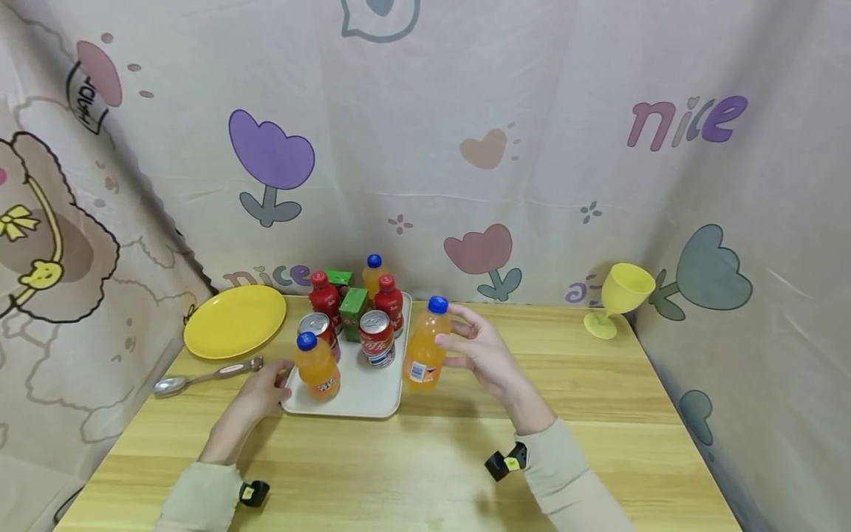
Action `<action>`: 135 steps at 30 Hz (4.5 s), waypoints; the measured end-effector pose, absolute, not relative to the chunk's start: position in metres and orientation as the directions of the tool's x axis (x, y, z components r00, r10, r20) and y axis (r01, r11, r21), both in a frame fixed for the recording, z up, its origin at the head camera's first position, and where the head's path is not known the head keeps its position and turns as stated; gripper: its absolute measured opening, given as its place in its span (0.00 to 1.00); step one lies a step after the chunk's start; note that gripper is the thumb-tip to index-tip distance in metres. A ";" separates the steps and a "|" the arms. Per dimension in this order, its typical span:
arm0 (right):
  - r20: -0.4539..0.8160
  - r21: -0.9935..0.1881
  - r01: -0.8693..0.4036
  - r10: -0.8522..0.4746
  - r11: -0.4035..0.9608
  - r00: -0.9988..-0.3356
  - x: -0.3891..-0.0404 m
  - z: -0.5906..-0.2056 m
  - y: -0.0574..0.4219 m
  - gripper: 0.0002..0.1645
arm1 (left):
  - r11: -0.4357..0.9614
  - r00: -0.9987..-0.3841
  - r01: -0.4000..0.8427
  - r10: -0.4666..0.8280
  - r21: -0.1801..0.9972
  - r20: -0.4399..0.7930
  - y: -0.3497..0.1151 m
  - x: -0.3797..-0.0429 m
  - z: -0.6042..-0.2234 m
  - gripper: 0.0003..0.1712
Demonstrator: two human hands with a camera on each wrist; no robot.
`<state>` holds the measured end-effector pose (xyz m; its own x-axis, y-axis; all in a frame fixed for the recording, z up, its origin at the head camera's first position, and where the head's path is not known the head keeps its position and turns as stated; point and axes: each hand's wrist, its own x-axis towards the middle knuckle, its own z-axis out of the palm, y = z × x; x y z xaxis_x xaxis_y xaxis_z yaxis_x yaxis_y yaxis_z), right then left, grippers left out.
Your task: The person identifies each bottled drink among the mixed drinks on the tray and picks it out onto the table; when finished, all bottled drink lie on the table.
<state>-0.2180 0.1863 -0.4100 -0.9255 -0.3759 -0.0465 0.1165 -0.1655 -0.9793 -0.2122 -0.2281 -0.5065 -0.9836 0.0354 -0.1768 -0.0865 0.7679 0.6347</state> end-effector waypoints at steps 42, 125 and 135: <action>-0.028 -1.000 0.028 -0.060 -0.007 -0.998 -0.328 -0.448 0.215 0.34 | 0.739 -0.987 -0.097 0.017 0.666 -0.162 -0.227 -0.211 -0.513 0.34; 0.446 -0.045 -0.618 -0.538 0.785 -0.715 -0.275 -0.493 0.194 0.45 | 0.758 -0.992 -0.077 0.009 0.648 -0.130 -0.227 -0.206 -0.512 0.34; 0.270 -0.200 -0.572 -0.516 0.796 -0.813 -0.292 -0.487 0.162 0.44 | 0.769 -0.993 -0.061 0.016 0.637 -0.115 -0.225 -0.207 -0.511 0.34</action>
